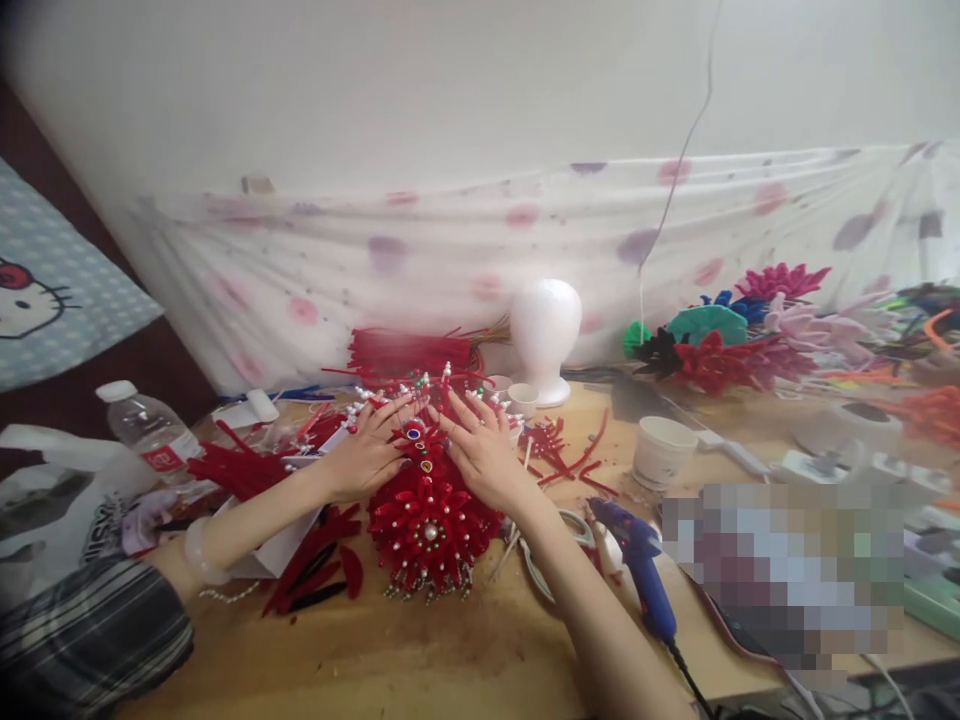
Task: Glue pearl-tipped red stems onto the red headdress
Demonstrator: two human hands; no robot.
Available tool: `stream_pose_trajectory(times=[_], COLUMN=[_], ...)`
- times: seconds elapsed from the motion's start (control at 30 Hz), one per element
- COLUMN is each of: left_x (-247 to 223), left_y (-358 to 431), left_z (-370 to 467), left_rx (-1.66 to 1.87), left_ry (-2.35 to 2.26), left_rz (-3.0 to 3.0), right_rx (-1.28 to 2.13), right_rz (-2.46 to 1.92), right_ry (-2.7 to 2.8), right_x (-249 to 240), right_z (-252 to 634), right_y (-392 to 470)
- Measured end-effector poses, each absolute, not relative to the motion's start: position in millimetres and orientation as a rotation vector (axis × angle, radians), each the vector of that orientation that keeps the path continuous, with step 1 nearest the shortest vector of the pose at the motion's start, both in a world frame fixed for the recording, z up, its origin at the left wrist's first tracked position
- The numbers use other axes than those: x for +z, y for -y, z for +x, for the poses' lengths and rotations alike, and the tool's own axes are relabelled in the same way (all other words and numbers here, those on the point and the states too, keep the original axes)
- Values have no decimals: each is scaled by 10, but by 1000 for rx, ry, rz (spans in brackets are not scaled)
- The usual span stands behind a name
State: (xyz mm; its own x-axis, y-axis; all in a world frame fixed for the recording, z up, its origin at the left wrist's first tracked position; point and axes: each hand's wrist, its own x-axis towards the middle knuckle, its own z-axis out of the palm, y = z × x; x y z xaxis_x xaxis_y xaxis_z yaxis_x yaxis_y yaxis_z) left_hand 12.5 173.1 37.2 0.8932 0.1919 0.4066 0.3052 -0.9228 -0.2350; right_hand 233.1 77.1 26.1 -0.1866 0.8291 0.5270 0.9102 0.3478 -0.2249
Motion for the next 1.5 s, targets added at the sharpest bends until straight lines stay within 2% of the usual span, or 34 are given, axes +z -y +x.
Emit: stream_pose_trajectory(times=[0.37, 0.6, 0.77, 1.0, 1.13, 1.3, 1.5], left_x=[378, 490, 612, 671, 666, 454, 193], left_y=[-1754, -1676, -1493, -1247, -1023, -541, -307], left_z=[127, 57, -96, -334, -501, -596, -511], left_rx=[-601, -714, -917, -1075, -1259, -1735, -2192], left_ry=[265, 158, 70, 234, 482, 1102, 1745], left_rz=[-2895, -2725, -2493, -2372, -2492, -2640, -2741], right_rx=[-9, -228, -409, -313, -155, 173, 265], right_rz=[-1412, -1410, -1298, -1173, -1105, -1090, -1140], right_ry=[2033, 1954, 1654, 1405, 1194, 814, 824], right_x=[204, 311, 337, 378, 313, 49, -159], right_z=[2356, 2360, 2378, 2347, 2273, 2167, 2093], right_y=[-755, -601, -459, -277, -135, -52, 18])
